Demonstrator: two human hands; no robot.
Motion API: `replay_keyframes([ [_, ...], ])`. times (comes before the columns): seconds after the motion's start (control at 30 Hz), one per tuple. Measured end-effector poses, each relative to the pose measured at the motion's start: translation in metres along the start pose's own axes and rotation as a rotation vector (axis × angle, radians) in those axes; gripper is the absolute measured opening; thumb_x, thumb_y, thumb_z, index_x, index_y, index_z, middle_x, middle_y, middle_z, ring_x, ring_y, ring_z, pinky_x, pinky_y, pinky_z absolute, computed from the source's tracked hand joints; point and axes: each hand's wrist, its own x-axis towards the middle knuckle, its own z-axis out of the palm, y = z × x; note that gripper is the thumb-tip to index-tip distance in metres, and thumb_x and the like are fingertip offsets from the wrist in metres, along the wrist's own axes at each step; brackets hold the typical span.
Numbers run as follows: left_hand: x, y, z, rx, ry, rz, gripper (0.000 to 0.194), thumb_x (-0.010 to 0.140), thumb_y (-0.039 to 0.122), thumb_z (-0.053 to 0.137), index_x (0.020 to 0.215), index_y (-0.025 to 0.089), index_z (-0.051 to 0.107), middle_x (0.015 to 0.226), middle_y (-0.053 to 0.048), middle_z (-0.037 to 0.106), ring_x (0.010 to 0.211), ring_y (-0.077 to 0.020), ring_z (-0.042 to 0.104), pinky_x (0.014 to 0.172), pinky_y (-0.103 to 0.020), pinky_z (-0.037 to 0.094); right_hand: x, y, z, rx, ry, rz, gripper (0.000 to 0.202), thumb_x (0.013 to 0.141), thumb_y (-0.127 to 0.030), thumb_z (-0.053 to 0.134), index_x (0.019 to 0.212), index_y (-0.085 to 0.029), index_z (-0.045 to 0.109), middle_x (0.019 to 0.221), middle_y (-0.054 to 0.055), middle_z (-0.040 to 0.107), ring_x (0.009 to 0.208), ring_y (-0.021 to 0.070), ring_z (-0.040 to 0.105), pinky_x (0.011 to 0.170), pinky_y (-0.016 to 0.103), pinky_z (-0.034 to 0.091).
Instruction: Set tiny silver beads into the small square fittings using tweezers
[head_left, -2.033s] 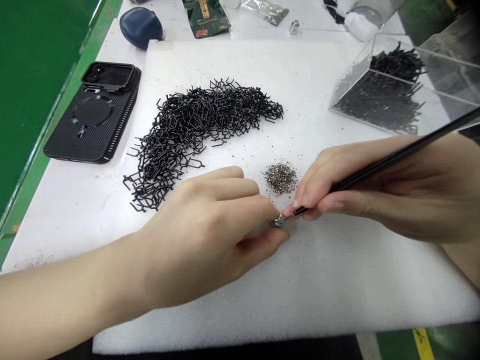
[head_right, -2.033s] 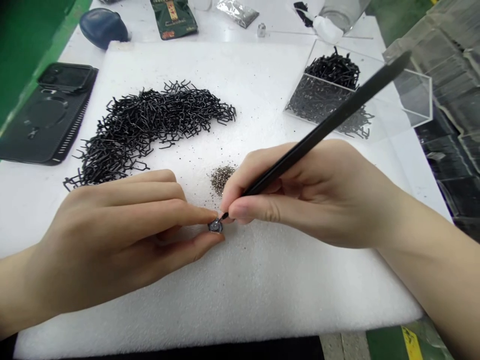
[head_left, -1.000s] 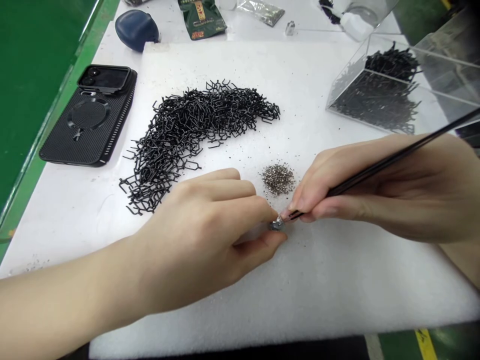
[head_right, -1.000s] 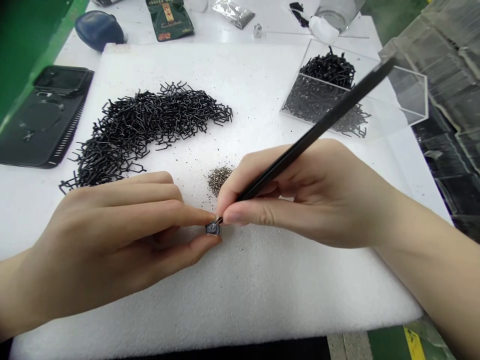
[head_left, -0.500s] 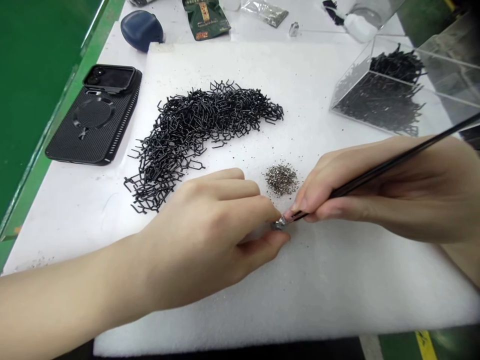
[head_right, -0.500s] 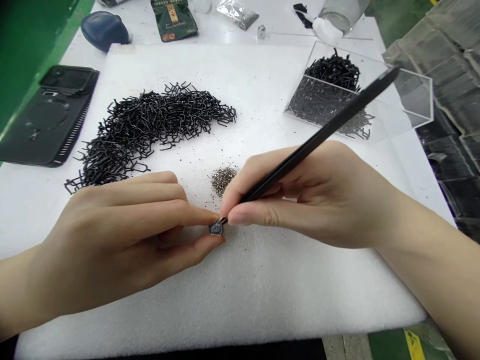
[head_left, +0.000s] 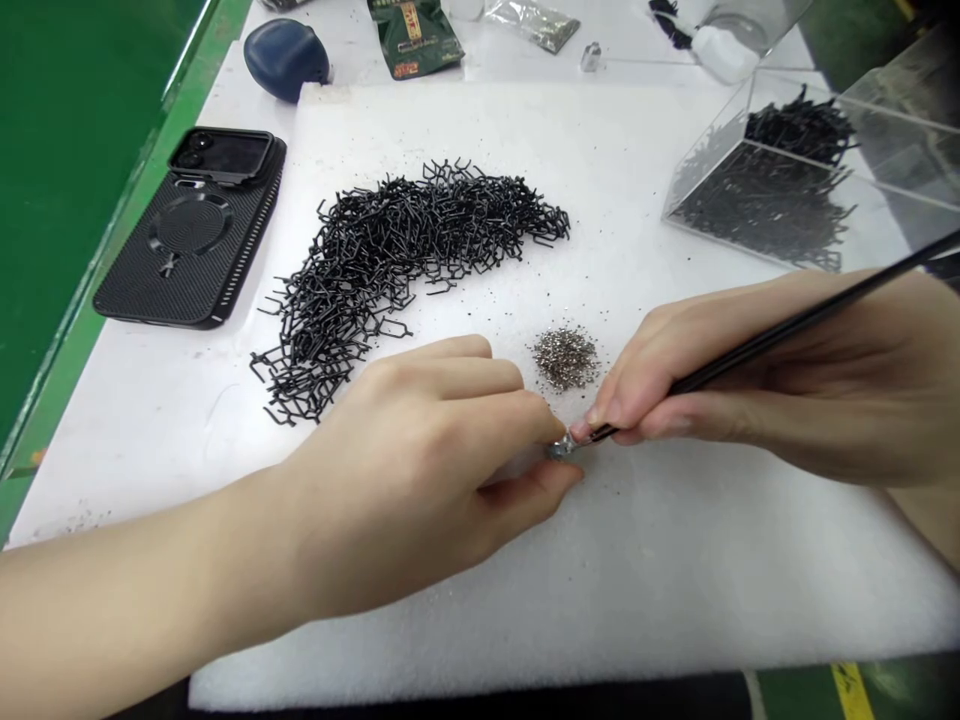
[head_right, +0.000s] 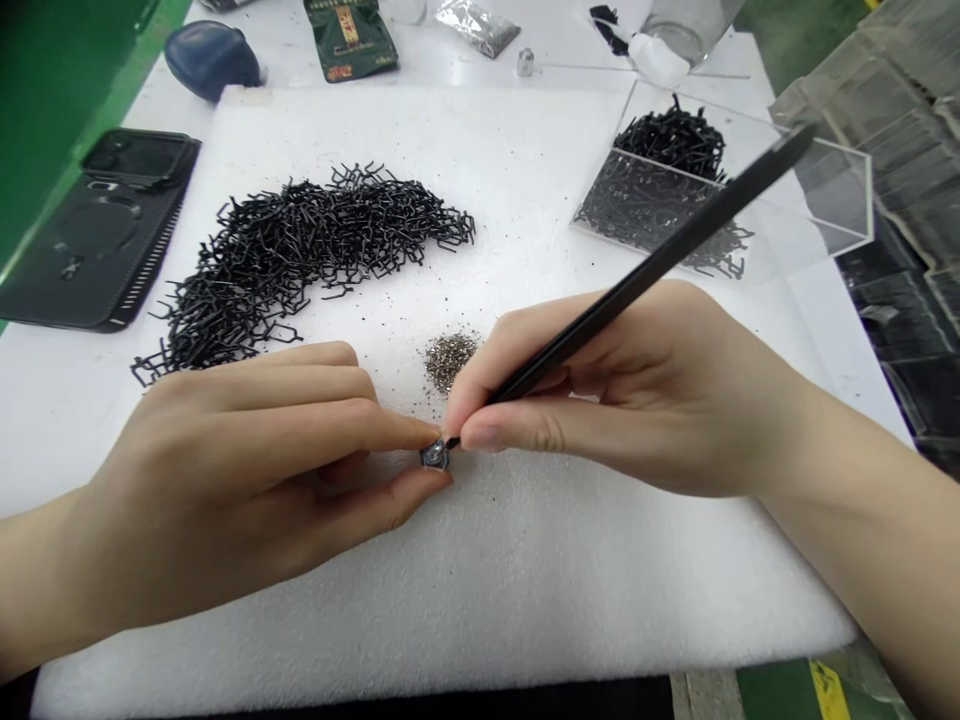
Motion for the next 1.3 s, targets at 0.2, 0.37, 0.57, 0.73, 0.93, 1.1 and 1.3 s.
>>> replay_keyframes([
  [0.2, -0.001, 0.002, -0.002, 0.000, 0.003, 0.006, 0.023, 0.116, 0.012, 0.077, 0.100, 0.007, 0.093, 0.075, 0.002, 0.066, 0.068, -0.0146, 0.056, 0.060, -0.032, 0.046, -0.004, 0.001, 0.001, -0.016, 0.022, -0.012, 0.011, 0.103, -0.014, 0.100, 0.106, -0.025, 0.097, 0.097, 0.002, 0.096, 0.085, 0.0178, 0.093, 0.075, 0.021, 0.074],
  [0.37, -0.001, 0.001, -0.001, 0.006, -0.008, -0.015, 0.022, 0.116, 0.012, 0.077, 0.103, 0.007, 0.093, 0.076, 0.002, 0.067, 0.069, -0.0146, 0.057, 0.060, -0.032, 0.045, -0.004, 0.002, 0.002, -0.030, -0.011, -0.032, 0.009, 0.105, -0.014, 0.098, 0.108, -0.023, 0.096, 0.096, 0.003, 0.095, 0.085, 0.0192, 0.093, 0.075, 0.023, 0.075],
  [0.57, 0.003, -0.003, 0.003, 0.009, 0.004, 0.000, 0.023, 0.116, 0.012, 0.077, 0.100, 0.007, 0.092, 0.075, 0.003, 0.067, 0.069, -0.0141, 0.056, 0.059, -0.032, 0.045, -0.002, 0.001, 0.003, -0.048, 0.006, -0.042, 0.016, 0.105, -0.008, 0.095, 0.107, -0.024, 0.097, 0.097, 0.003, 0.095, 0.086, 0.0178, 0.092, 0.075, 0.021, 0.074],
  [0.73, 0.002, -0.001, 0.001, 0.011, 0.003, -0.002, 0.021, 0.114, 0.010, 0.077, 0.099, 0.009, 0.092, 0.078, 0.002, 0.070, 0.070, -0.0142, 0.058, 0.059, -0.031, 0.046, -0.002, 0.002, 0.004, 0.013, 0.020, -0.014, 0.014, 0.102, -0.011, 0.098, 0.107, -0.024, 0.098, 0.097, 0.002, 0.096, 0.086, 0.0185, 0.093, 0.076, 0.020, 0.075],
  [0.93, -0.001, 0.000, 0.000, 0.012, -0.009, -0.025, 0.024, 0.118, 0.015, 0.076, 0.099, 0.011, 0.091, 0.075, 0.003, 0.068, 0.068, -0.0142, 0.056, 0.060, -0.031, 0.047, -0.002, 0.002, -0.001, -0.049, -0.016, -0.037, 0.014, 0.106, -0.012, 0.096, 0.110, -0.025, 0.097, 0.099, 0.003, 0.096, 0.087, 0.0184, 0.093, 0.075, 0.023, 0.075],
  [1.1, -0.002, 0.001, -0.002, 0.012, -0.012, -0.016, 0.021, 0.117, 0.015, 0.078, 0.102, 0.010, 0.092, 0.077, 0.003, 0.069, 0.069, -0.0141, 0.057, 0.060, -0.032, 0.045, -0.004, 0.004, -0.001, -0.023, -0.012, -0.026, 0.010, 0.106, -0.016, 0.098, 0.111, -0.023, 0.097, 0.101, 0.002, 0.096, 0.091, 0.0177, 0.094, 0.081, 0.020, 0.075],
  [1.3, -0.002, -0.003, 0.002, 0.013, 0.082, 0.084, 0.029, 0.117, 0.013, 0.074, 0.093, 0.009, 0.090, 0.069, 0.004, 0.059, 0.065, -0.0146, 0.049, 0.057, -0.035, 0.041, -0.003, 0.003, -0.006, -0.032, -0.133, -0.066, 0.014, 0.104, -0.009, 0.097, 0.115, -0.018, 0.098, 0.107, 0.007, 0.098, 0.096, 0.0186, 0.096, 0.088, 0.018, 0.075],
])
